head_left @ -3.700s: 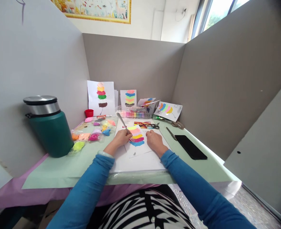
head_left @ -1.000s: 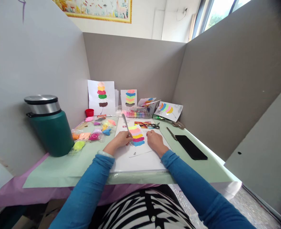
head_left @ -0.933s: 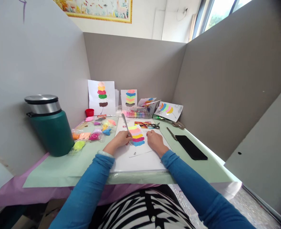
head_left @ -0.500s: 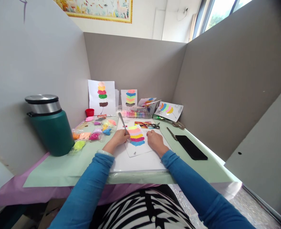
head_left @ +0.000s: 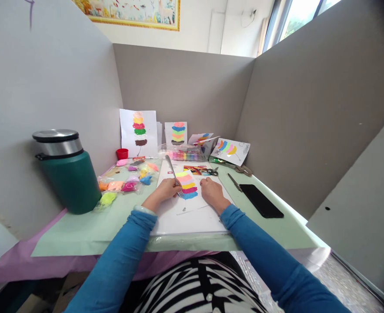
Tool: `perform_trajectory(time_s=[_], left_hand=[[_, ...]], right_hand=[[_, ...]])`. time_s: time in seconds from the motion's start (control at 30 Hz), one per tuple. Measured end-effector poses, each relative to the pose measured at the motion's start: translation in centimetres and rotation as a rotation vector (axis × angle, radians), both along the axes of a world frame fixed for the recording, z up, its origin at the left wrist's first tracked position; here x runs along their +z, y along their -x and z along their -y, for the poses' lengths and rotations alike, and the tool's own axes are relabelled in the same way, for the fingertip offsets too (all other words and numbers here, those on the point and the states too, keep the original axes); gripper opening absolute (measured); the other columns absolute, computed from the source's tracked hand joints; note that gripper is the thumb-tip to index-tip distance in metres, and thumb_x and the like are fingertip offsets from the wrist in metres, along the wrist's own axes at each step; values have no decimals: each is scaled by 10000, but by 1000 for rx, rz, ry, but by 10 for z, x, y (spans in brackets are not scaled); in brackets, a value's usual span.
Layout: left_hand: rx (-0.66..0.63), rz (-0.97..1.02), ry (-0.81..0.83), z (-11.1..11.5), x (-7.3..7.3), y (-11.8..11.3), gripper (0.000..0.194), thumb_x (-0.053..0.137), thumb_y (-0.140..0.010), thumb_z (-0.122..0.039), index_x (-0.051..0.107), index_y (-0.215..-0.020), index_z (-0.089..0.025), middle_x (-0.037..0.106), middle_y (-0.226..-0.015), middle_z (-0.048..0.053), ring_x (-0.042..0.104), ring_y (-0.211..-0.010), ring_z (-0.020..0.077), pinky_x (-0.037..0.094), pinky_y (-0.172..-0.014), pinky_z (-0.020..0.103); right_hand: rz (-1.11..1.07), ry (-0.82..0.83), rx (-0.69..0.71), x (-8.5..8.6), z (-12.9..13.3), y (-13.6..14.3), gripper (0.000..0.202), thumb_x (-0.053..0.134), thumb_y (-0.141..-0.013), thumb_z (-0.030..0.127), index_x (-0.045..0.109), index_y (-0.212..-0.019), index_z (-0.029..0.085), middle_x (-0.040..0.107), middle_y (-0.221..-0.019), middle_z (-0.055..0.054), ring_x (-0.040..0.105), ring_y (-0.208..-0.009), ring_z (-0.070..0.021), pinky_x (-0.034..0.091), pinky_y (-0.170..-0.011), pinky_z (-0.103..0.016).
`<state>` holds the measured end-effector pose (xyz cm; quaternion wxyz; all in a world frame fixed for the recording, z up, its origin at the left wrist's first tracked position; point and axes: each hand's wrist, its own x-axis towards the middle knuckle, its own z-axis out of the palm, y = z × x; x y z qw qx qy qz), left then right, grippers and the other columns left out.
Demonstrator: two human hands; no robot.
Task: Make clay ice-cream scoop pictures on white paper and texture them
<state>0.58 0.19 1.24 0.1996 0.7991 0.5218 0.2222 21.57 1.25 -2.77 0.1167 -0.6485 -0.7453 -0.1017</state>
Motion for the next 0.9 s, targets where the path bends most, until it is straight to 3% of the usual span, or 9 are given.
perform_trajectory(time_s=[0.23, 0.57, 0.67, 0.9], left_hand=[[83, -50, -30, -3, 1, 1, 253, 509, -790, -190, 585, -549, -176, 576, -518, 12, 563, -601, 163, 371, -620, 248], [209, -69, -87, -14, -3, 7, 187, 528, -799, -191, 710, -816, -150, 683, -667, 52, 627, -723, 200, 406, -692, 250], [234, -19, -117, -15, -2, 9, 181, 524, -801, -198, 693, -759, -148, 678, -666, 54, 622, -732, 201, 402, -695, 257], [-3, 40, -33, -5, 0, 6, 271, 509, -795, -238, 564, -536, -181, 574, -529, -1, 534, -567, 147, 361, -601, 250]], right_hand=[[-6, -7, -1, -1, -1, -1, 260, 371, -910, 155, 599, -1026, 202, 616, -1012, -70, 632, -857, -186, 396, -653, -282], [-6, 2, 3, -1, -1, -1, 256, 357, -924, 163, 590, -1024, 205, 612, -1014, -71, 624, -851, -171, 380, -659, -270], [-11, -6, 3, -2, -1, -1, 252, 364, -921, 166, 591, -1022, 206, 614, -1012, -68, 627, -852, -176, 385, -658, -273], [-12, -7, 3, -1, -1, -1, 268, 364, -918, 156, 599, -1036, 203, 617, -1020, -73, 635, -860, -185, 405, -676, -276]])
